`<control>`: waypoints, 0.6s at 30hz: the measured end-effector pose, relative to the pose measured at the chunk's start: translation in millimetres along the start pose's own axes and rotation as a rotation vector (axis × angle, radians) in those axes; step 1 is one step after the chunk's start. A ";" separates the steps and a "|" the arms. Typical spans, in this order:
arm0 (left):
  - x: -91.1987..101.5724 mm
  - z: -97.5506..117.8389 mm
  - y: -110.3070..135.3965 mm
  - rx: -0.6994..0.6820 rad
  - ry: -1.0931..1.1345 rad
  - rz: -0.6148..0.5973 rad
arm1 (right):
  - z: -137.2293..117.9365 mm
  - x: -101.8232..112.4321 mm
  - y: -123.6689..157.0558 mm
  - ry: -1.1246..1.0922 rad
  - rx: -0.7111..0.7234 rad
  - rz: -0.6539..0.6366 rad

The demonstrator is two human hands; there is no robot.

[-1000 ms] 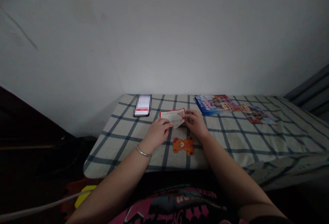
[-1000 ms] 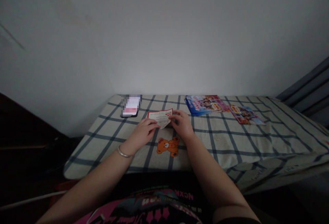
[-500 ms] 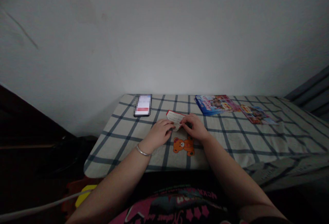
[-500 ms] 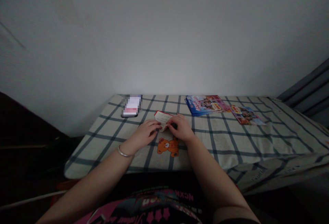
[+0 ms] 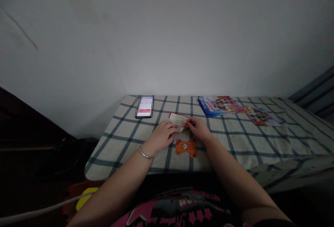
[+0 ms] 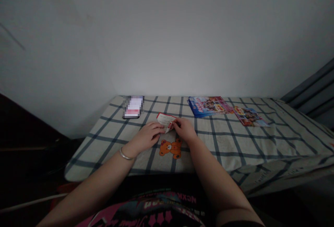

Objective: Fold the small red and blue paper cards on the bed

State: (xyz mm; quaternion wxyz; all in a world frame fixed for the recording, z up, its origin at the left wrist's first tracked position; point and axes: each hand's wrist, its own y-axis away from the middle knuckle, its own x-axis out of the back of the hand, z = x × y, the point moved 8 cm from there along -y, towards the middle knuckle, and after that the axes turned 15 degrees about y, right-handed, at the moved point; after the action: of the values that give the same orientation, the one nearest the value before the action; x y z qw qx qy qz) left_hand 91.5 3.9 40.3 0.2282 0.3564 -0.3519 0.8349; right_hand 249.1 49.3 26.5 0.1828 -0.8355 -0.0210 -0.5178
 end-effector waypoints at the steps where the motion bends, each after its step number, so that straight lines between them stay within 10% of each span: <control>1: -0.5 1.6 -0.2 -0.009 0.006 -0.010 | 1.0 0.2 -0.3 0.007 -0.003 0.009; 18: -8.6 7.5 -2.5 -0.029 0.021 -0.095 | -9.7 -1.2 -8.6 0.291 0.048 0.078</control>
State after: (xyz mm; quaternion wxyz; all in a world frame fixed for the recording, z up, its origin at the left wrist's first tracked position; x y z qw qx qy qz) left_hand 101.9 -1.2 38.6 0.2767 0.3604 -0.3442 0.8216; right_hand 238.3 54.3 31.8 0.2239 -0.7472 0.0256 -0.6253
